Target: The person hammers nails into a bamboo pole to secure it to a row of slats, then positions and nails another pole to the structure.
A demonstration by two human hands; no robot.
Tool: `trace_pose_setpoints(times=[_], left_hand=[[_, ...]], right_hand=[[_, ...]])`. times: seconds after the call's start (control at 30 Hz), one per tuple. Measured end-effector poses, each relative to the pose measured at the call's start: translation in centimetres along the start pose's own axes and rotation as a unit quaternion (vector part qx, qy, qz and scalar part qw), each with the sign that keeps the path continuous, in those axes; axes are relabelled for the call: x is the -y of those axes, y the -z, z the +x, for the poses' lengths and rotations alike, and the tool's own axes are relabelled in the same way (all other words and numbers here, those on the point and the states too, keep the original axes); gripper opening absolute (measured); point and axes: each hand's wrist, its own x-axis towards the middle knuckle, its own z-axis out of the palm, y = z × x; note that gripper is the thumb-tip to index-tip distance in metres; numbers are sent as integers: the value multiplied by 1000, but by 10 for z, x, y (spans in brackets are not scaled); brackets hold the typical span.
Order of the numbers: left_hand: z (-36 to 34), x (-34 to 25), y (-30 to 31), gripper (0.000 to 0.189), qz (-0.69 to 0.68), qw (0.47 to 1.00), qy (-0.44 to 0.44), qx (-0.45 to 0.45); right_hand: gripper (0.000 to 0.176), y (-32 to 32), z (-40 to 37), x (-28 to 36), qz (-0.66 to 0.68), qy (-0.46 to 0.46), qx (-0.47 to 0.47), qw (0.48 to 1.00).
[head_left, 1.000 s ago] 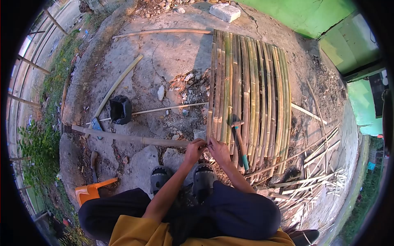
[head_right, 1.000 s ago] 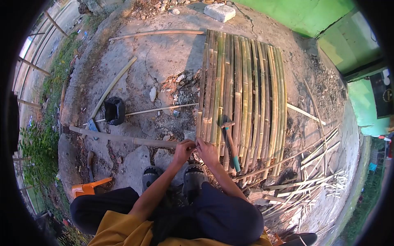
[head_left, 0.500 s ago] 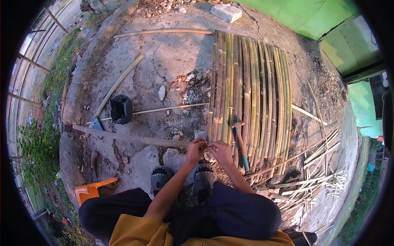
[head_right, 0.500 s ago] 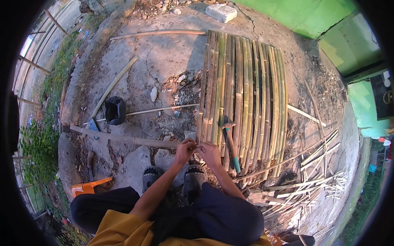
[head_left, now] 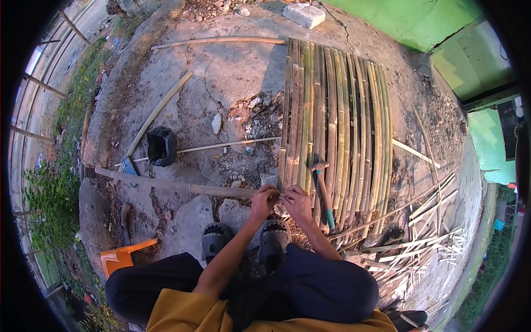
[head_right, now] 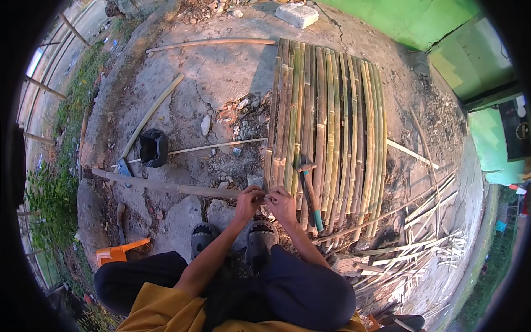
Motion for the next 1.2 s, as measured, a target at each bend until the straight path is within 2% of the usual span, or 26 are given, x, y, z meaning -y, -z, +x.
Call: trace_pose_setpoints(times=[0.13, 0.37, 0.43, 0.57, 0.63, 0.67, 0.73, 0.9, 0.97, 1.2], left_hand=[[0, 2, -1, 17, 9, 1000, 3, 1], [0, 2, -1, 15, -2, 1000, 20, 4], [0, 5, -1, 14, -8, 1000, 16, 6], [2, -3, 1, 15, -17, 999, 33, 10], [1, 6, -2, 15, -17, 1000, 21, 3], [1, 9, -4, 15, -18, 1000, 6, -1], [2, 9, -6, 15, -26, 1000, 14, 5], [1, 3, -3, 14, -19, 1000, 10, 6], [2, 1, -2, 14, -23, 1000, 6, 0], [3, 8, -5, 15, -25, 1000, 7, 2]], right_hand=[[10, -2, -6, -3, -17, 32, -32, 999], [13, -6, -12, -7, 2, -4, -42, 999], [20, -3, -12, -11, -25, 2, -9, 1000], [31, 31, -5, 10, -58, 29, -33, 997], [41, 43, -11, -11, -120, -38, -151, 981], [41, 49, -16, -21, -121, -38, -151, 980], [45, 59, -25, -42, -304, -108, -170, 931], [45, 64, -26, -72, -271, -123, -110, 948], [38, 66, -22, -75, -342, -112, -114, 926], [28, 79, 0, -66, -326, -121, -57, 936]])
